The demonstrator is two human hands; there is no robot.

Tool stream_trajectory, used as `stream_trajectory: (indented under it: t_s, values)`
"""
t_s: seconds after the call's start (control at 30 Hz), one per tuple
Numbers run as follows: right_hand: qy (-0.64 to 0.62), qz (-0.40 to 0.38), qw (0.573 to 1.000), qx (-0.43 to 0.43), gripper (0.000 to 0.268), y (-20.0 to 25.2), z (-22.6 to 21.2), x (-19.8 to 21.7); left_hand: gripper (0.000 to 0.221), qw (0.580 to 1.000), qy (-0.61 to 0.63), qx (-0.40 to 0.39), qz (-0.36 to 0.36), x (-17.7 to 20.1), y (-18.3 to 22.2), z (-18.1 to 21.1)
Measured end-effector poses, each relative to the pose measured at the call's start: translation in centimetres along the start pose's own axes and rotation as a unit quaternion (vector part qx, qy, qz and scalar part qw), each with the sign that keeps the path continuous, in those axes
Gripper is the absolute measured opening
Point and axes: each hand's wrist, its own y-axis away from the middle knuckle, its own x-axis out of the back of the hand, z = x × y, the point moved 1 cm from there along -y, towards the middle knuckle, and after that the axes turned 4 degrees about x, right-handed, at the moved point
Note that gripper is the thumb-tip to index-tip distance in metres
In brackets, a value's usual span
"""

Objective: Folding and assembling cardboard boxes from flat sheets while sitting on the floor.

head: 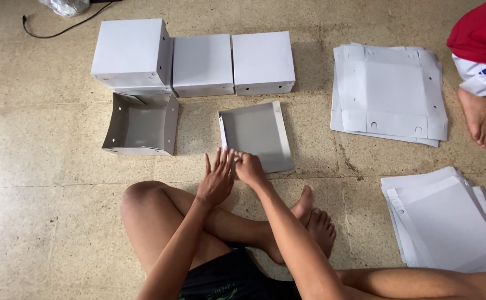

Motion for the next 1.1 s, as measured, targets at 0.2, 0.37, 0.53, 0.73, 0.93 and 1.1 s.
stream_trajectory:
  t_s: [0.2,0.37,0.53,0.73,0.93,1.1]
  values:
    - [0.13,0.244,0.961,0.019,0.046,0.9,2.1,3.6,0.065,0.997,0.024,-0.068,0.031,-5.4,0.2,-0.4]
    - [0.196,0.26,0.945,0.03,0.052,2.5,6.4,4.5,0.054,0.997,-0.016,0.026,0.067,-4.4,-0.3,-0.3]
    - [0.181,0.237,0.952,0.073,0.045,3.8,5.0,5.0,0.07,0.985,-0.138,0.093,0.052,-4.0,-0.9,-0.3]
    - [0.189,0.191,0.92,0.284,0.033,2.7,9.4,0.9,0.064,0.99,0.032,-0.093,-0.104,-4.7,-1.0,0.4]
    - [0.14,0.216,0.961,0.103,0.039,3.1,6.3,5.2,0.061,0.993,0.06,-0.098,-0.022,-5.9,-0.4,-0.4]
    - [0.148,0.241,0.957,0.062,0.067,1.4,8.6,6.9,0.06,0.999,-0.007,-0.044,-0.028,-3.6,-0.3,-0.1]
